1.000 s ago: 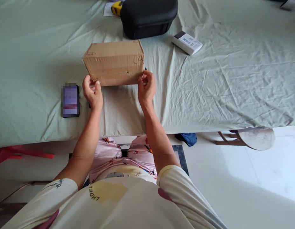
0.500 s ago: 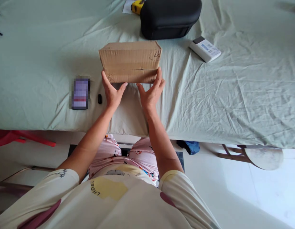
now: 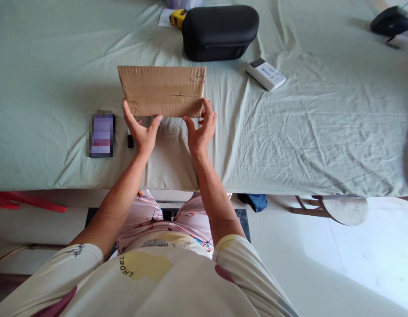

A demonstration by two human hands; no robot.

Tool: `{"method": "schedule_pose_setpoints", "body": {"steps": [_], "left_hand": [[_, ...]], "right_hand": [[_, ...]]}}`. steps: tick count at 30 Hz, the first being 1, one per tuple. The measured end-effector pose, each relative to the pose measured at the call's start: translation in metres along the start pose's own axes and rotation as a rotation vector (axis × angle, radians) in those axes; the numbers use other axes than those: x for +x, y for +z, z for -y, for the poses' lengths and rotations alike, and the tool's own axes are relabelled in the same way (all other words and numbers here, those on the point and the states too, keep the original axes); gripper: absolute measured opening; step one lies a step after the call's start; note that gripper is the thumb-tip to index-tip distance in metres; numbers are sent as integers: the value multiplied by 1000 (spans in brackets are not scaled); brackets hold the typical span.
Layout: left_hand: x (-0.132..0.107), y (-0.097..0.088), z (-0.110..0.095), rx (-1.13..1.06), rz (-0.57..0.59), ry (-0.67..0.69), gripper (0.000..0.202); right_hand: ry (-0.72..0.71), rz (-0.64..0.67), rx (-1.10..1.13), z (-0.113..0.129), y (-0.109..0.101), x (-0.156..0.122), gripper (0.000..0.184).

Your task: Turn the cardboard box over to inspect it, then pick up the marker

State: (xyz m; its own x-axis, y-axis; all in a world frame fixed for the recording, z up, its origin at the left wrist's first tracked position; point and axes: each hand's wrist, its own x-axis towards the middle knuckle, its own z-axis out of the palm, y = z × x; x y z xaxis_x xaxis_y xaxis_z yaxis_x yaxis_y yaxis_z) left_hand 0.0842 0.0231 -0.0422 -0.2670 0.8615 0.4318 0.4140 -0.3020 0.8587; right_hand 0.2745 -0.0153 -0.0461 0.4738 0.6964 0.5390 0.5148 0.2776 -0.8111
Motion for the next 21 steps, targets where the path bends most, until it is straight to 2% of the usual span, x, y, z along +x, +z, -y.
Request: {"method": "schedule_pose_setpoints", "body": {"steps": [4,8,14,21], "left_hand": [[5,-6,3,-55,-43,-20,88],[9,-9,4,-85,-117,36,60],[12,-14,5,-99,-159,123,66],[13,-10,8,-101,-111,56,52]], "right_hand": [[-61,-44,60,-7,-5,7,47],[-81,-107,107,-10,-18,14,52],[-42,-131,146,-14,-27,17,56],[-21,-123,177,-25,-20,16,52]]}}
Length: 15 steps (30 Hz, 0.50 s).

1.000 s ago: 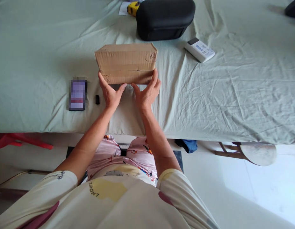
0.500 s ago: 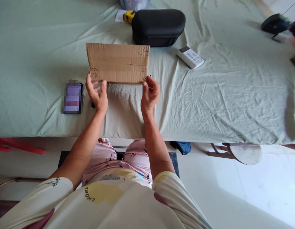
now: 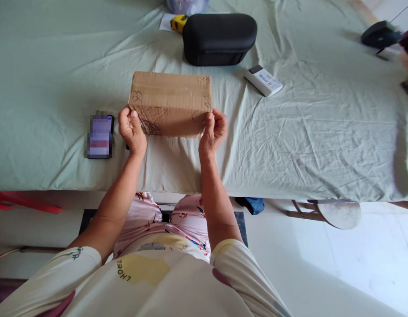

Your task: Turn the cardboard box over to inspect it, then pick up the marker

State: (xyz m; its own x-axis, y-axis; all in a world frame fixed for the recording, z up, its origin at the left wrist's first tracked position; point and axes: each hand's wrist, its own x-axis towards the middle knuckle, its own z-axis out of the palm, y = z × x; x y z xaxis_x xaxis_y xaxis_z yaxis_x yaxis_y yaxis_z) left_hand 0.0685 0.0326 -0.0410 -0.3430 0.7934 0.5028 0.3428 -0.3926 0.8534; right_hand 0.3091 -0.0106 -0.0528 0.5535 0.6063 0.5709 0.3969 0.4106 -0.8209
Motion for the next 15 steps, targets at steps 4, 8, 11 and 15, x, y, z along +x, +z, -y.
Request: {"method": "schedule_pose_setpoints", "body": {"steps": [4,8,11,15], "left_hand": [[2,5,9,15,65,-65,41],[1,7,16,38,84,-113,27],[-1,7,16,57,86,-176,13],[-4,8,15,64,45,-171,6]], "right_hand": [[35,15,4,-8,6,-1,51],[92,-7,-8,-7,12,-5,45],[169,-13,-28,-1,15,-8,38],[213,-13,-52,6,15,-10,30]]}}
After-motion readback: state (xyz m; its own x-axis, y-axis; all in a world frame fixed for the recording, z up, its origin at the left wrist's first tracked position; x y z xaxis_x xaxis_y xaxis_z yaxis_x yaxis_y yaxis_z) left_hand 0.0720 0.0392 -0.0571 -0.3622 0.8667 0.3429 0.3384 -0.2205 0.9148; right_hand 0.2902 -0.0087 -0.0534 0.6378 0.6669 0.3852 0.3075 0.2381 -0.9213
